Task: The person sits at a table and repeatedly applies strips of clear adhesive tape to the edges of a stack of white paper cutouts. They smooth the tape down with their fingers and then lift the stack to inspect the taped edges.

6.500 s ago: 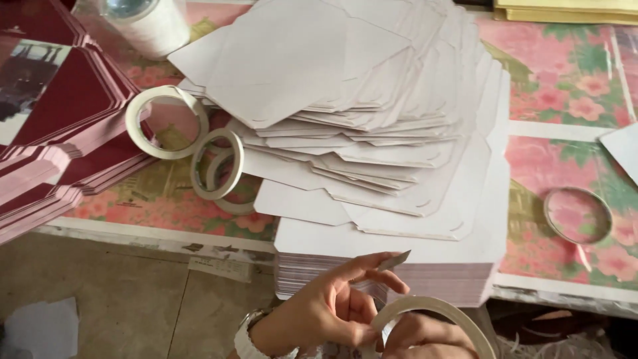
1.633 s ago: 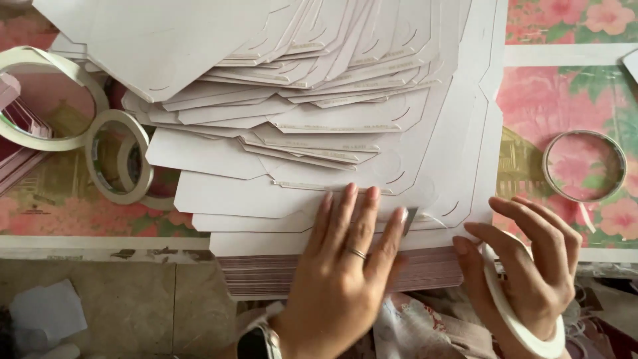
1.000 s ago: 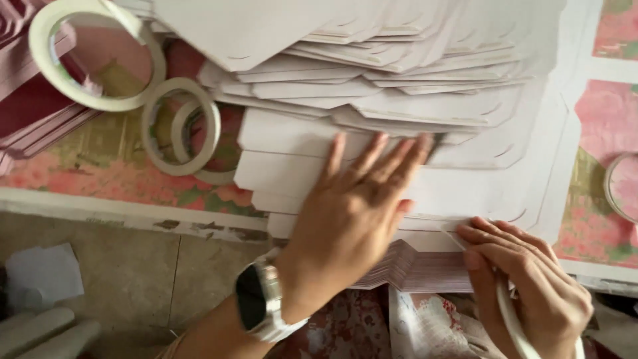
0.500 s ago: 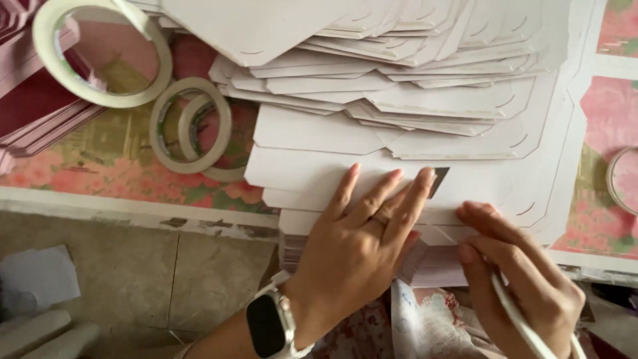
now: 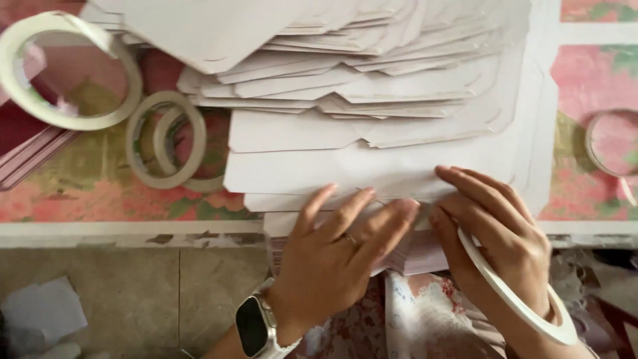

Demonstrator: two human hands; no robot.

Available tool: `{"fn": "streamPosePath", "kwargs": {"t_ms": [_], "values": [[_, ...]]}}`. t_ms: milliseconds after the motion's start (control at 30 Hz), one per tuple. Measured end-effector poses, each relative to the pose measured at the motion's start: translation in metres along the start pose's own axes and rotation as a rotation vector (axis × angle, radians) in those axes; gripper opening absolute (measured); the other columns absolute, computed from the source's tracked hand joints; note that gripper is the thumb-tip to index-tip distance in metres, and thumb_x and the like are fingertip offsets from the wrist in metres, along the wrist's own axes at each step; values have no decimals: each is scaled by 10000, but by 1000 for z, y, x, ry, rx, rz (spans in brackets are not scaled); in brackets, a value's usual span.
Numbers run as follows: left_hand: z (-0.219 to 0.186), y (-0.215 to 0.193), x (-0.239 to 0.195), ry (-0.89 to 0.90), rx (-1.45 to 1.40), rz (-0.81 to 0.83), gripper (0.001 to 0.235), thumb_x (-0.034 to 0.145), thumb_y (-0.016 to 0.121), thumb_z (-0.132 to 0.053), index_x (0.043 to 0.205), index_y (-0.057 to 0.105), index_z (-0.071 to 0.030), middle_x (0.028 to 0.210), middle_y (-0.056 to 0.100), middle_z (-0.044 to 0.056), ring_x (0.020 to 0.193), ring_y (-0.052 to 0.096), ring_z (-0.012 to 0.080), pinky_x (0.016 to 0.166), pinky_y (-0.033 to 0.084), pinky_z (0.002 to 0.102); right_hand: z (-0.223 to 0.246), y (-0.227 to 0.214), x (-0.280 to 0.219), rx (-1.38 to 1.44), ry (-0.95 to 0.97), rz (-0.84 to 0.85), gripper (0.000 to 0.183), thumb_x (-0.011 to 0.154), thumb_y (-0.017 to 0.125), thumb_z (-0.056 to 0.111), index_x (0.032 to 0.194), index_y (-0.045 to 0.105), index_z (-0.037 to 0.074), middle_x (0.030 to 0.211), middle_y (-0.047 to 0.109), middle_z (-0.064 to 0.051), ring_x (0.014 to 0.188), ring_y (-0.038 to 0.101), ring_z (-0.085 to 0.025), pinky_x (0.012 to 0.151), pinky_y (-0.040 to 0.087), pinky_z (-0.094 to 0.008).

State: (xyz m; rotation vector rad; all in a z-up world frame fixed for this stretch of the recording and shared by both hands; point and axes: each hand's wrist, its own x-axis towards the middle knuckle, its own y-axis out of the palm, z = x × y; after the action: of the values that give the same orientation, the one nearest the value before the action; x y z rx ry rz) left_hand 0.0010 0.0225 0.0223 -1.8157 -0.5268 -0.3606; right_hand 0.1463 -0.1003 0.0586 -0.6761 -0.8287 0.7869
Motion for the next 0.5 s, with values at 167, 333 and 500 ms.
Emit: {"fn": "streamPosePath", "kwargs": {"t_ms": [167, 333, 500], "values": [[2, 9, -2, 7, 91, 4, 367, 1062, 442, -203, 1414, 357, -141, 1265, 689, -47, 1195, 614, 202, 972, 430, 421, -36, -26, -25, -161, 63, -114, 53, 903, 736, -121, 929, 700, -91, 1110, 681, -272, 977, 634, -339, 931, 507, -423], [3, 16, -7, -36, 78, -40, 384, 1062, 463, -177, 1421, 336, -125, 1106, 746, -32, 1203, 589, 178, 980, 404, 407, -50, -20, -30, -226, 143, -176, 95, 950, 765, -95, 920, 696, -37, 1032, 693, -173, 941, 615, -281, 911, 477, -381], [-23, 16, 7, -132, 17, -40, 485, 1014, 602, -146, 1415, 342, -64, 706, 684, -54, 1122, 644, 147, 1010, 360, 383, -50, -24, -20, -182, 129, -123, 46, 926, 697, -46, 904, 662, -26, 1021, 666, -181, 908, 564, -301, 880, 437, -387]]}}
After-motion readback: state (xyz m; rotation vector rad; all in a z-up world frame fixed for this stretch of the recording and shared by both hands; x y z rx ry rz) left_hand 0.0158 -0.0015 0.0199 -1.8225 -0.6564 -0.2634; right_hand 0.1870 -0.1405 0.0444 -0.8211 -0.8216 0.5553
